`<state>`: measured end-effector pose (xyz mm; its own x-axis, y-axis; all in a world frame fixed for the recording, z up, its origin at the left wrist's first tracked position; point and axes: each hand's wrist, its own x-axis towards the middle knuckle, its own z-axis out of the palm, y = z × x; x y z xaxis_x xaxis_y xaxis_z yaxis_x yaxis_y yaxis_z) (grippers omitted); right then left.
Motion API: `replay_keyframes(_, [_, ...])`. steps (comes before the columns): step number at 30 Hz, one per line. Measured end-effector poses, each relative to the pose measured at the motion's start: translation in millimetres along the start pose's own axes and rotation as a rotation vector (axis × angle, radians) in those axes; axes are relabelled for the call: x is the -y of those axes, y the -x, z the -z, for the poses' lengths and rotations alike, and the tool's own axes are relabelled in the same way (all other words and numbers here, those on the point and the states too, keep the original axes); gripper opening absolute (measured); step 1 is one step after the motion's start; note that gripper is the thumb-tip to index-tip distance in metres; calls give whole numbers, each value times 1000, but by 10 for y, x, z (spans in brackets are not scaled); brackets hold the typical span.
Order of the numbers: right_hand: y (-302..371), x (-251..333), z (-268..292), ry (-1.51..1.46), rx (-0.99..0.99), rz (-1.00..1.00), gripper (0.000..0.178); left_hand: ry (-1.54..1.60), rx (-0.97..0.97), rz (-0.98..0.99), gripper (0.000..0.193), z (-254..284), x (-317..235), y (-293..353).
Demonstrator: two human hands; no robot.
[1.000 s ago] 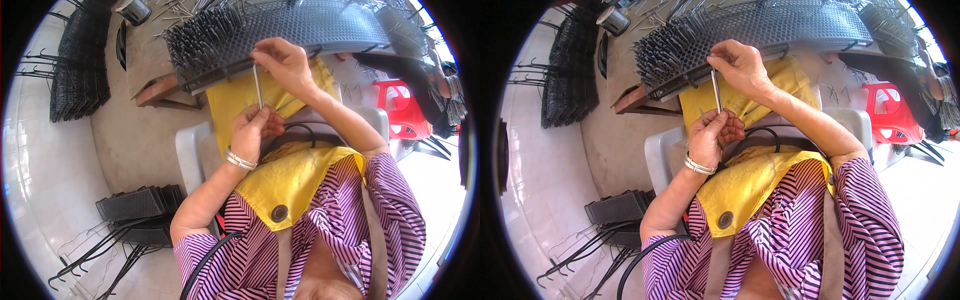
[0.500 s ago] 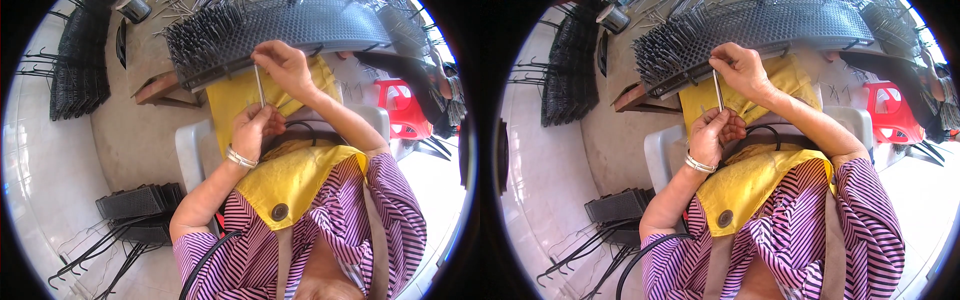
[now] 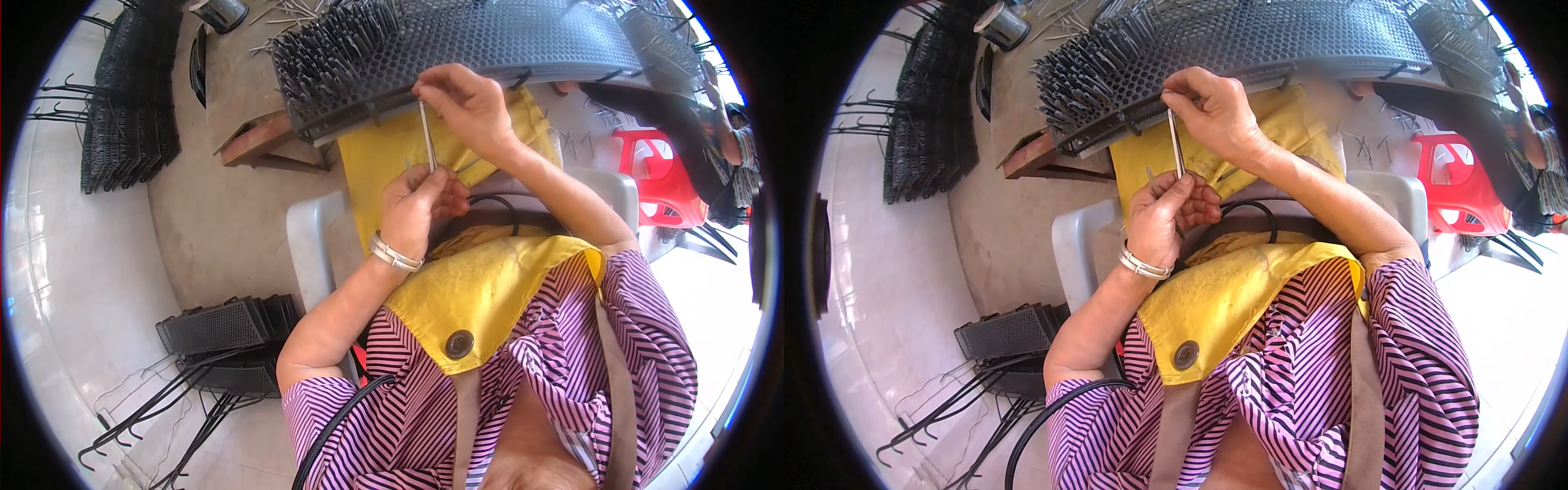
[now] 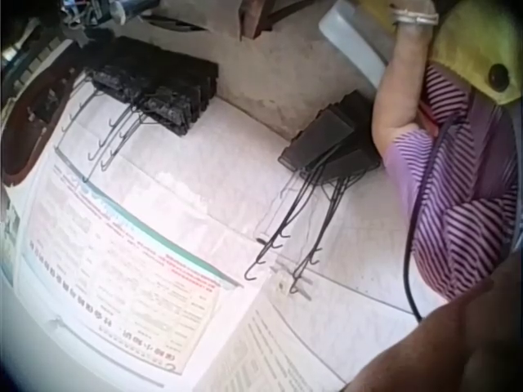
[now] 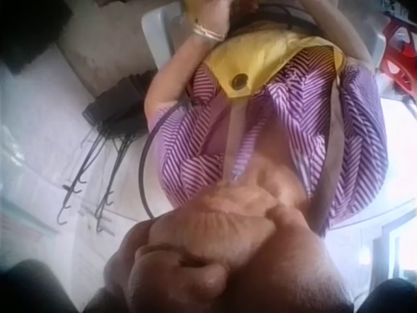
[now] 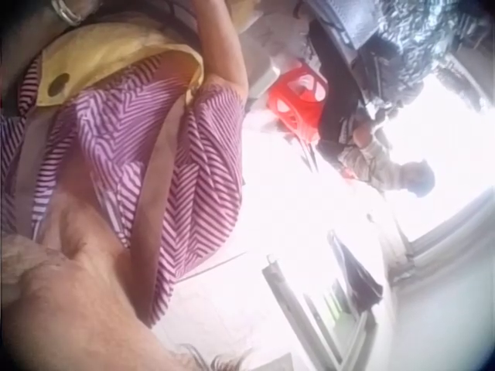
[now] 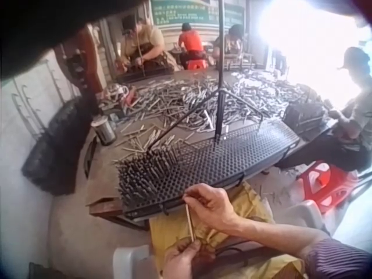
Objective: Placing small metal pins into a perforated grid template.
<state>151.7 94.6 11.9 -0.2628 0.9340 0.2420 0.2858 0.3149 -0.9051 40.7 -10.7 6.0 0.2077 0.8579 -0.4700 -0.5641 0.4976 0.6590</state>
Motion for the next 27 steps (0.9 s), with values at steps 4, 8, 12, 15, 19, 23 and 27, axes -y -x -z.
replay_keyframes(4, [8, 4, 7, 32, 9, -20, 16, -2, -8, 0, 22, -8, 3, -2])
replay_keyframes(8, [34, -43, 7, 24, 21, -37, 16, -7, -9, 5, 21, -18, 7, -5])
replay_keyframes(12, [49, -69, -8, 14, 17, -70, 16, -14, -20, 14, 21, -35, -15, 11])
replay_keyframes(15, [55, -63, -10, 5, 17, -74, 17, -18, -26, 13, 21, -38, -15, 12])
replay_keyframes(19, [59, -73, -12, 18, 9, -73, 16, -10, -30, 17, 21, -43, -13, 10])
replay_keyframes(23, [76, -96, -15, 30, 0, -85, 17, -16, -29, 1, 21, -37, -12, 6])
replay_keyframes(27, [84, -91, -18, -16, 18, -118, 17, -12, -35, -4, 21, -27, -12, 0])
